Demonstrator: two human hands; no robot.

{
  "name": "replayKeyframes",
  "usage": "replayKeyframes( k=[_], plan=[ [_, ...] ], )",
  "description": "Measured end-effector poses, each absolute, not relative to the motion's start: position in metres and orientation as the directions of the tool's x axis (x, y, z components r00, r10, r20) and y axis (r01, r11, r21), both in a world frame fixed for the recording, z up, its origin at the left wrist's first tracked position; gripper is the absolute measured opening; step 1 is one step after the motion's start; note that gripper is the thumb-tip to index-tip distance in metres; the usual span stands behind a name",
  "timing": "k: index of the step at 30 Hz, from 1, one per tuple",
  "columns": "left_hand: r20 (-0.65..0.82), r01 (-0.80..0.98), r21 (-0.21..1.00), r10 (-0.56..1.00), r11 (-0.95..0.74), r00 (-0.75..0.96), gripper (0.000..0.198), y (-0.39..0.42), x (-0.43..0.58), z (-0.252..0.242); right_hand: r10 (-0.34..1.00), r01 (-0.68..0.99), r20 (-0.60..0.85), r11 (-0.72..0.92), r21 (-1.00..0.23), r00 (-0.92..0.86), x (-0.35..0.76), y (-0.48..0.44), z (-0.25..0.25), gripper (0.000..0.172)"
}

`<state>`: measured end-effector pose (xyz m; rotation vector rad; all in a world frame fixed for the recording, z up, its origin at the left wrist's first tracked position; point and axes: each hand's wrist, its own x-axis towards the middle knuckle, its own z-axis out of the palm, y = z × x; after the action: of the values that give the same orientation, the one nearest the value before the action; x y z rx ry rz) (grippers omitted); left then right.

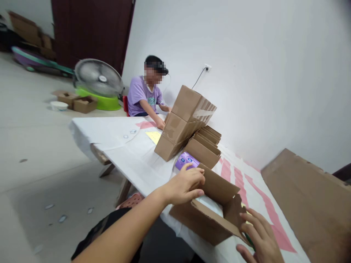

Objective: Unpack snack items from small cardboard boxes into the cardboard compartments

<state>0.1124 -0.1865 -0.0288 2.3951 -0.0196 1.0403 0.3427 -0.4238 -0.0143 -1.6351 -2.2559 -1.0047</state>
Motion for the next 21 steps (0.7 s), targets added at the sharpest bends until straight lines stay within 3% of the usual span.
replayKeyframes(
  k=[4, 8, 13, 16, 21],
  plan=[
    [0.745, -0.116, 0.427, 0.276, -0.897, 0.607, 0.03, -0.18, 0.111, -0.029, 0.772, 0.925, 0.539, 0.164, 0.341, -0.336, 0.351, -0.432, -0.015, 0.04],
    [0.758, -0.03, 0.393, 0.305, -0.919, 0.576, 0.034, -0.175, 0.111, -0.028, 0.827, 0.991, 0.556, 0.018, 0.134, -0.09, 0.354, -0.435, -0.022, 0.038],
    [0.689, 0.005, 0.341, 0.253, -0.94, 0.679, 0.047, -0.18, 0.108, -0.024, 0.913, 0.99, 0.387, -0.096, -0.106, 0.13, 0.359, -0.432, -0.023, 0.043],
    [0.639, 0.091, 0.322, 0.287, -0.942, 0.713, 0.055, -0.185, 0.106, -0.023, 0.947, 0.981, 0.266, -0.155, -0.119, 0.182, 0.355, -0.427, -0.014, 0.035],
    [0.605, 0.223, 0.31, 0.373, -0.924, 0.703, 0.07, -0.194, 0.107, -0.023, 0.979, 0.987, 0.127, -0.158, -0.005, 0.157, 0.331, -0.399, 0.013, 0.028]
  ],
)
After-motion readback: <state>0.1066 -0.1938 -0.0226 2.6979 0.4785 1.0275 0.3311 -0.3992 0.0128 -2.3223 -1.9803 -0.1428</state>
